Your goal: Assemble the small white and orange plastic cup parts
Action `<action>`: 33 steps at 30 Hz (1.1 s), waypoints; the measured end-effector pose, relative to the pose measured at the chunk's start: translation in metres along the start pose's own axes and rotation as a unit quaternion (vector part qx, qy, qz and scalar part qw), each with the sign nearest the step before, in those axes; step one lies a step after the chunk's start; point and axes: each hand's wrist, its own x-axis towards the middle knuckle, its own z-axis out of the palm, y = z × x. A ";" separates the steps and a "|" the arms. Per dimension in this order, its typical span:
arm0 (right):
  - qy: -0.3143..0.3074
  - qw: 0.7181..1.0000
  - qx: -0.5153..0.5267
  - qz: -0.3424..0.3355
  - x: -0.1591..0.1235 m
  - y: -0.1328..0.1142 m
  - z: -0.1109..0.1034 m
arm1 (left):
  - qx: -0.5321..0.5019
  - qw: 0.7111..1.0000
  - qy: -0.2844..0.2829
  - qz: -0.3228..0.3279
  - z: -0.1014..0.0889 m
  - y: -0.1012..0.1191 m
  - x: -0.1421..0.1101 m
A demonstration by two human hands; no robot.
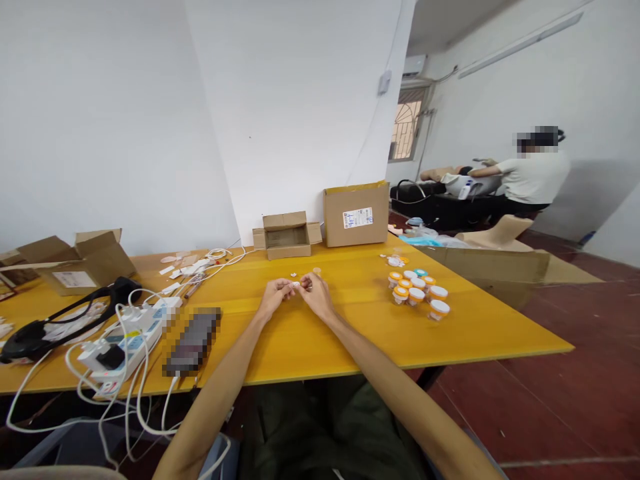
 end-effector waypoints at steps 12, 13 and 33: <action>-0.064 0.994 0.083 0.017 0.001 0.003 0.004 | -0.006 1.000 -0.006 -0.010 0.002 0.007 -0.003; -0.065 0.994 0.087 0.016 0.002 0.004 0.004 | -0.007 1.000 -0.008 -0.011 0.002 0.007 -0.004; -0.074 0.992 0.095 0.036 0.006 0.008 -0.001 | 0.131 0.985 0.003 0.112 0.007 -0.002 -0.003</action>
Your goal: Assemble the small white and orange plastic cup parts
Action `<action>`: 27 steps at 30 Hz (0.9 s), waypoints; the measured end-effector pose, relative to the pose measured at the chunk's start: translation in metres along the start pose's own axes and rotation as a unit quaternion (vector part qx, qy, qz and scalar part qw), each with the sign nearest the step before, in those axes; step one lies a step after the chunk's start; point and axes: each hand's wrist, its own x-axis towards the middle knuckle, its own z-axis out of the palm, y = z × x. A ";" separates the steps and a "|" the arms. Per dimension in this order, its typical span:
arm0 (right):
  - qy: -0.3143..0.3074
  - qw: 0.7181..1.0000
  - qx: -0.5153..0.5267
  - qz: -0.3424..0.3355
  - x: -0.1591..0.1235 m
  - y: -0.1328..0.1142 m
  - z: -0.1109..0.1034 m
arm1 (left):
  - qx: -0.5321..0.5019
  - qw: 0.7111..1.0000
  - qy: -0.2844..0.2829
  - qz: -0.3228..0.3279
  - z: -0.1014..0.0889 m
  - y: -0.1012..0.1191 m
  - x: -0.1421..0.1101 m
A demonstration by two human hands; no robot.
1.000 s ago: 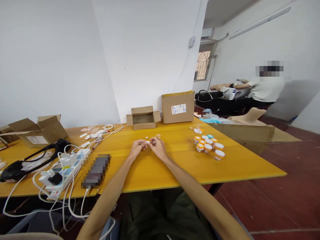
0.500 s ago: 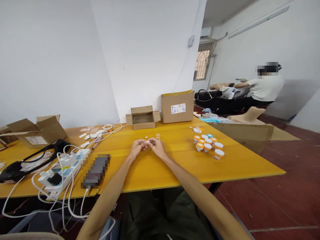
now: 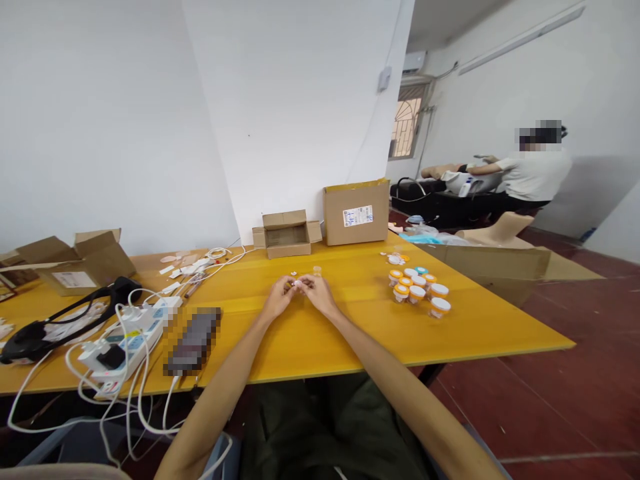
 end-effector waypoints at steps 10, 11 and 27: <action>0.030 0.995 -0.082 -0.046 0.003 -0.001 0.002 | 0.065 0.997 0.010 0.031 -0.003 -0.003 -0.002; 0.034 0.992 -0.109 -0.056 0.004 -0.003 0.000 | 0.061 0.998 0.017 0.022 -0.004 -0.003 -0.001; -0.119 0.827 -0.534 -0.128 0.028 -0.006 0.016 | -0.123 0.981 0.103 -0.112 -0.017 -0.013 0.008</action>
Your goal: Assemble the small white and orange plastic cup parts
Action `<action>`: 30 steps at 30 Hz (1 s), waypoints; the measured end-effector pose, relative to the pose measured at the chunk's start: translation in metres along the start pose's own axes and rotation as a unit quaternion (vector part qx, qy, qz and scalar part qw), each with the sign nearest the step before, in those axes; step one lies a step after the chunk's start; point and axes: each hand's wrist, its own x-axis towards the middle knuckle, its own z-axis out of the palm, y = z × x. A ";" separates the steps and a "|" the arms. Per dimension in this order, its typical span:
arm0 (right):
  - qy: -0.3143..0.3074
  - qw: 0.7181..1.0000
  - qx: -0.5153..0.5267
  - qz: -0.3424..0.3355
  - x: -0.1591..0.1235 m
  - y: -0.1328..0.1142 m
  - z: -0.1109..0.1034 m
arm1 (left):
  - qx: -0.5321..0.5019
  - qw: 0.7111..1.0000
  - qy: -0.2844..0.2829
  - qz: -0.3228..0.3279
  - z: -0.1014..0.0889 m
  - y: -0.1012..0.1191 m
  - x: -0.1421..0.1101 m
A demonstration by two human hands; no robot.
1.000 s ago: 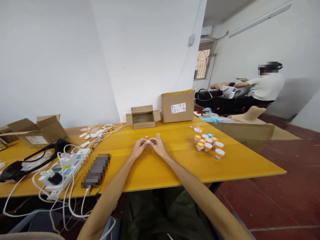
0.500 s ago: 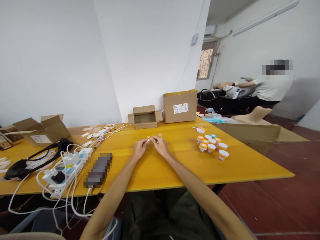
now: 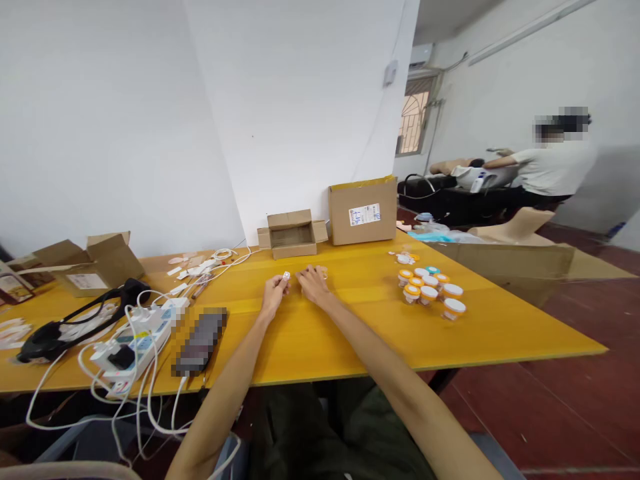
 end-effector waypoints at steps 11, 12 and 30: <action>-0.017 0.995 -0.049 -0.090 -0.019 -0.010 -0.011 | -0.019 1.000 0.016 -0.017 -0.001 -0.005 0.005; -0.012 0.995 -0.038 -0.092 -0.023 -0.010 -0.011 | -0.015 1.000 0.014 -0.014 -0.001 -0.005 0.005; 0.141 0.932 0.334 0.022 -0.043 0.005 -0.013 | 0.044 0.988 -0.147 0.010 0.002 -0.002 -0.003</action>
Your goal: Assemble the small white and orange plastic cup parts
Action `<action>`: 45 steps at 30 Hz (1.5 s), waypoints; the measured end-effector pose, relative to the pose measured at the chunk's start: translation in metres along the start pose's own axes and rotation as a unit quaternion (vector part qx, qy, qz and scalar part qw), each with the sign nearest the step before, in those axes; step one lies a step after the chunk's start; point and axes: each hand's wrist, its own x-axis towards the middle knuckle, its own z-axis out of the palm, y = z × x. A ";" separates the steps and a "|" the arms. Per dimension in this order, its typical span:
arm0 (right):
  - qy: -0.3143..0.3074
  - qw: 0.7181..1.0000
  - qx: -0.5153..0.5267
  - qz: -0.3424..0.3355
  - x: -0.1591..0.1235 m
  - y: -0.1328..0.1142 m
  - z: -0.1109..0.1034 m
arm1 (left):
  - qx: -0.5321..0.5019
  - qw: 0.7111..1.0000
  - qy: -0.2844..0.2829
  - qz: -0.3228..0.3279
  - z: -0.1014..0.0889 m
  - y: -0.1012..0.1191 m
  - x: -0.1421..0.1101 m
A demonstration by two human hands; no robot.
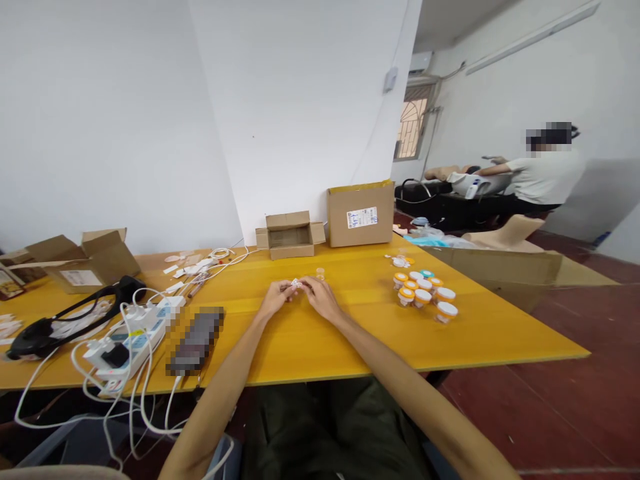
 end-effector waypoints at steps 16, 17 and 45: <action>-0.011 1.000 -0.020 0.001 0.000 0.001 -0.002 | 0.030 0.999 -0.021 0.011 0.002 0.001 0.000; -0.012 1.000 -0.021 0.000 0.000 0.000 -0.002 | 0.032 0.999 -0.022 0.011 0.002 0.002 0.000; -0.013 0.998 -0.032 0.055 -0.001 0.000 0.000 | 0.025 0.999 -0.035 0.017 0.004 0.005 -0.001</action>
